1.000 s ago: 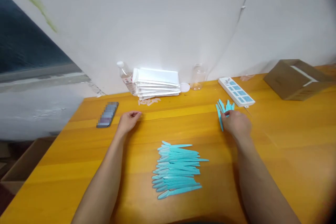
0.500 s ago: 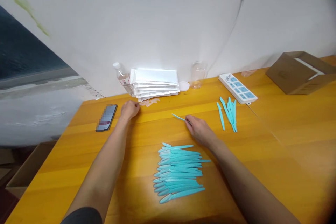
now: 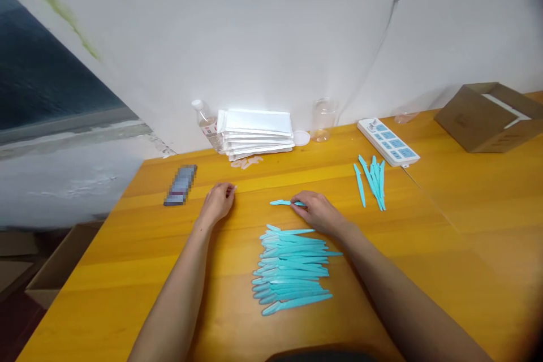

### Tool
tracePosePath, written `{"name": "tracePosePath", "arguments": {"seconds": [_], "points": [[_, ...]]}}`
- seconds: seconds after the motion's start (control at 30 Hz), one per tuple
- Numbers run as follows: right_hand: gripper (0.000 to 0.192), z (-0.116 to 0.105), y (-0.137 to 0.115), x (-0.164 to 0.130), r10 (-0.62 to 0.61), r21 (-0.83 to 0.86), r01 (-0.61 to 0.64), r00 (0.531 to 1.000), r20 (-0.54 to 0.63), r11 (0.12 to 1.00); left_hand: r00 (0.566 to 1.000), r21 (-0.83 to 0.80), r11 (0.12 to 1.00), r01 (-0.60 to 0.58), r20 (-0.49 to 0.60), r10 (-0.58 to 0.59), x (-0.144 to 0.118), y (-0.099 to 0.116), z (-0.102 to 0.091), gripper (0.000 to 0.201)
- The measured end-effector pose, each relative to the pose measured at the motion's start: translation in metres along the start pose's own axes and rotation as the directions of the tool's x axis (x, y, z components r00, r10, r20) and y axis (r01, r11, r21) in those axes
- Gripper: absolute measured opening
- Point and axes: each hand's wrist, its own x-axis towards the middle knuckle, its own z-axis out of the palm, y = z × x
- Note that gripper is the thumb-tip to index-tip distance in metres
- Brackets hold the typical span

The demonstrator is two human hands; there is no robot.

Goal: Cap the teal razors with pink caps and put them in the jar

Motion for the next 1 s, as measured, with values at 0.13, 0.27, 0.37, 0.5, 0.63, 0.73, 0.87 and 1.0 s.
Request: {"name": "tracePosePath", "arguments": {"seconds": [0.13, 0.27, 0.37, 0.5, 0.63, 0.73, 0.87, 1.0], "points": [[0.016, 0.003, 0.000, -0.001, -0.034, -0.002, 0.034, 0.999, 0.003, 0.999, 0.995, -0.105, 0.994, -0.038, 0.090, 0.048, -0.005, -0.003, -0.001, 0.027], [0.018, 0.001, 0.000, -0.002, -0.039, -0.007, 0.039, 0.999, 0.010, 0.999, 0.990, -0.159, 0.983, -0.091, 0.089, 0.106, -0.014, 0.008, -0.006, 0.024], [0.018, -0.001, -0.002, -0.003, -0.052, 0.000, 0.052, 0.999, 0.014, 0.999, 0.984, -0.404, 0.911, -0.082, 0.113, 0.139, -0.029, 0.028, -0.005, 0.034], [0.018, -0.003, -0.004, -0.002, -0.073, 0.025, 0.073, 0.997, 0.022, 0.997, 0.980, -0.653, 0.754, 0.061, 0.182, 0.078, -0.051, 0.053, 0.004, 0.047], [0.017, -0.004, -0.004, -0.001, -0.085, 0.034, 0.084, 0.996, 0.031, 0.996, 0.967, -0.698, 0.700, 0.151, 0.253, 0.043, -0.062, 0.061, 0.015, 0.051], [0.017, -0.003, -0.004, -0.001, -0.094, 0.037, 0.093, 0.995, 0.038, 0.995, 0.963, -0.721, 0.673, 0.168, 0.266, 0.045, -0.062, 0.063, 0.021, 0.050], [0.017, 0.001, -0.010, -0.002, -0.123, 0.056, 0.119, 0.991, 0.061, 0.991, 0.955, -0.756, 0.626, 0.191, 0.290, 0.058, -0.061, 0.072, 0.027, 0.050], [0.020, -0.007, -0.016, -0.003, -0.103, 0.095, 0.094, 0.990, 0.092, 0.991, 0.953, -0.797, 0.562, 0.222, 0.299, 0.047, -0.065, 0.083, 0.024, 0.052]]}}
